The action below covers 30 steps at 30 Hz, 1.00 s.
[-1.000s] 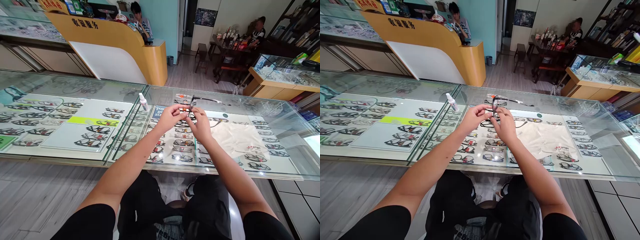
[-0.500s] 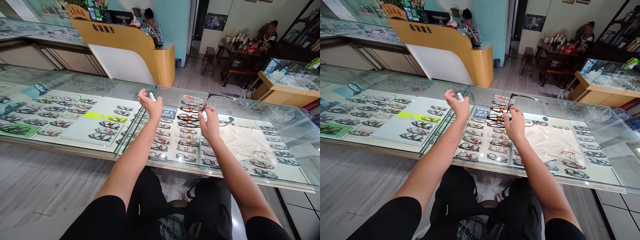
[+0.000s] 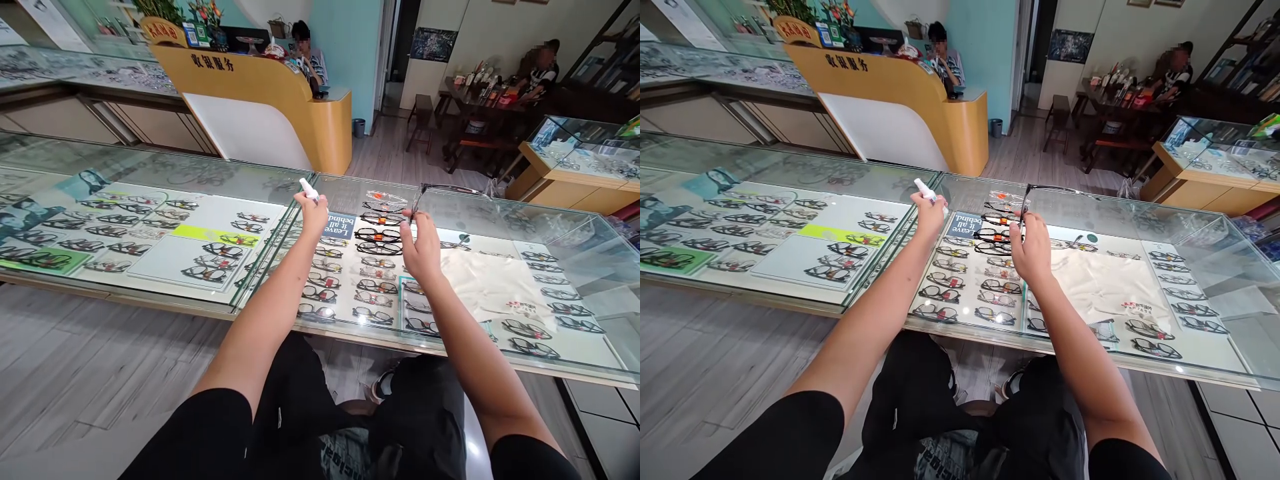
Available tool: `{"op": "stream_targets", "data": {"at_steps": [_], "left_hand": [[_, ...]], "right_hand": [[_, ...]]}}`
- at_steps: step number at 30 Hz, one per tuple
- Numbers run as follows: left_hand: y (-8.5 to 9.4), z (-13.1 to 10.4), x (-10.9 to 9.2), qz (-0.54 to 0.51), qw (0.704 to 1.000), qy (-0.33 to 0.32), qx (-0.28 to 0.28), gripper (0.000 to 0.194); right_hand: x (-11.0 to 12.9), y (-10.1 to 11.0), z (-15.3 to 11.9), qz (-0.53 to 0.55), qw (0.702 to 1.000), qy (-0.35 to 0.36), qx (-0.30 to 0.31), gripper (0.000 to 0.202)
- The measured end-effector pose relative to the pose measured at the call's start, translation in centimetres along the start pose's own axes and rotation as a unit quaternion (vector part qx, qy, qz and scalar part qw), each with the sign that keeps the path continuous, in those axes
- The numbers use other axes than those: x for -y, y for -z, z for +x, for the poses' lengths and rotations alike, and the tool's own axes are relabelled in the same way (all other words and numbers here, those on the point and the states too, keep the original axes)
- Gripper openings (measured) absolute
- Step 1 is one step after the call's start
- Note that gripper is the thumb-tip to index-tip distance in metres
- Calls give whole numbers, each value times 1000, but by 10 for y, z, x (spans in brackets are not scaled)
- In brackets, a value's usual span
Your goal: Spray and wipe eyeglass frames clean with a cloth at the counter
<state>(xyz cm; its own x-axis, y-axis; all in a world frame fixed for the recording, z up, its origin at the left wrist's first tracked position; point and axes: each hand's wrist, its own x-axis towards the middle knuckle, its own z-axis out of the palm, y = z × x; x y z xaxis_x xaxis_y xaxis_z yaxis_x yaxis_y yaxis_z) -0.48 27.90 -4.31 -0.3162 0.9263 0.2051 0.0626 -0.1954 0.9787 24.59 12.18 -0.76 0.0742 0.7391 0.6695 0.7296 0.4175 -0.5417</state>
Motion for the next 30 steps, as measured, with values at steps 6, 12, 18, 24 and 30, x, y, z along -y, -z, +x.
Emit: {"op": "stream_targets", "data": {"at_steps": [6,12,18,24,30], "left_hand": [[-6,-36,-52,-215,936,87,264,48],[-2,-62,-76,-199,874,164,412,87],[-1,-66,-78,-188,857,157,454,92],[-8,-77,-85,-168,880,75,438,84],[-15,-81,-75,-82,927,-58,363,61]], "right_hand": [[6,4,3,38,999,-4,2,38],[11,7,3,83,996,11,29,37],[11,8,0,94,995,-8,28,43],[20,12,0,190,979,-64,28,41],[20,17,4,303,940,-117,106,38]]}}
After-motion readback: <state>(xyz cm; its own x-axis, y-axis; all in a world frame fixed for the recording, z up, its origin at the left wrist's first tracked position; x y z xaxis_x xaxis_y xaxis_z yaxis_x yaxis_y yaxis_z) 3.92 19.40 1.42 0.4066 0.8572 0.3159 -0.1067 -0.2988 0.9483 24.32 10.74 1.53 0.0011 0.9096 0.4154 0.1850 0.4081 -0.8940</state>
